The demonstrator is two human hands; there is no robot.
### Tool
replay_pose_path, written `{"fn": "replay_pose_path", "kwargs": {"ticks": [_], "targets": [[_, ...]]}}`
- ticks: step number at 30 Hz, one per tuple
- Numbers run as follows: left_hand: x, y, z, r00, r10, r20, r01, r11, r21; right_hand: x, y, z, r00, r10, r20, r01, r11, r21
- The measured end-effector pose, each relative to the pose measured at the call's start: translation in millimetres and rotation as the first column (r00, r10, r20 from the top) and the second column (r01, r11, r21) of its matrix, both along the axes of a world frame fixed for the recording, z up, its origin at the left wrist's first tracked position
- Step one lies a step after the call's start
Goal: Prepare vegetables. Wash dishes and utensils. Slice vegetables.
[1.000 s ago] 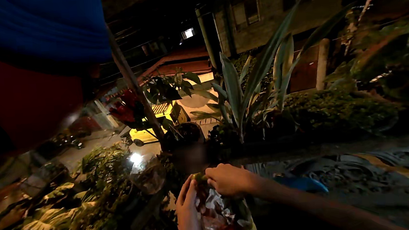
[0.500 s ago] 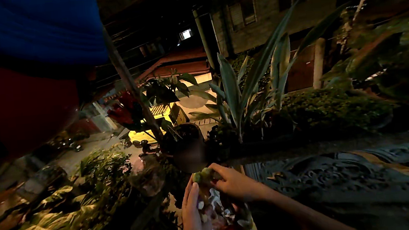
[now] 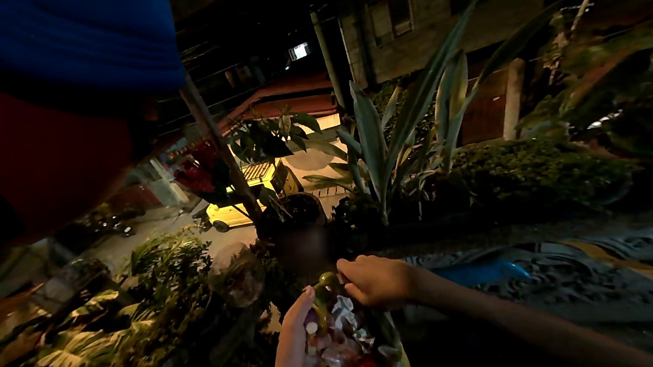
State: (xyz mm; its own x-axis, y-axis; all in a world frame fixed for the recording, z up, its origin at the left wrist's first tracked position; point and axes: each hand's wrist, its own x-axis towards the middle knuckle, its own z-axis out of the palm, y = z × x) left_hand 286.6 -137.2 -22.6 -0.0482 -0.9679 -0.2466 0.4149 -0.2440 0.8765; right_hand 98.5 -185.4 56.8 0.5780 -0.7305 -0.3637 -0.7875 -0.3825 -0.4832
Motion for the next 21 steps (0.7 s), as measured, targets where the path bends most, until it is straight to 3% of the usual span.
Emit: {"fn": "replay_pose_path", "kwargs": {"ticks": [7,12,17,21], "targets": [[-2,0,-13,0.992,0.019,0.127,-0.005,0.994,-0.111,-7,-15,-20,0.980,0.158,0.120,-0.156,0.987,-0.025],[-5,0,-13,0.997,0.028,0.075,-0.020,0.994,-0.107,-8,-17,-29,0.965,0.149,0.214,-0.157,0.987,0.020],[-6,1,-11,0.996,0.069,0.053,-0.062,0.991,-0.123,-10,-18,-48,0.891,-0.044,0.453,-0.091,0.958,0.272],[-12,1,-17,0.992,0.123,0.034,-0.116,0.982,-0.149,-8,-14,-56,0.824,-0.204,0.529,-0.077,0.883,0.462]]}}
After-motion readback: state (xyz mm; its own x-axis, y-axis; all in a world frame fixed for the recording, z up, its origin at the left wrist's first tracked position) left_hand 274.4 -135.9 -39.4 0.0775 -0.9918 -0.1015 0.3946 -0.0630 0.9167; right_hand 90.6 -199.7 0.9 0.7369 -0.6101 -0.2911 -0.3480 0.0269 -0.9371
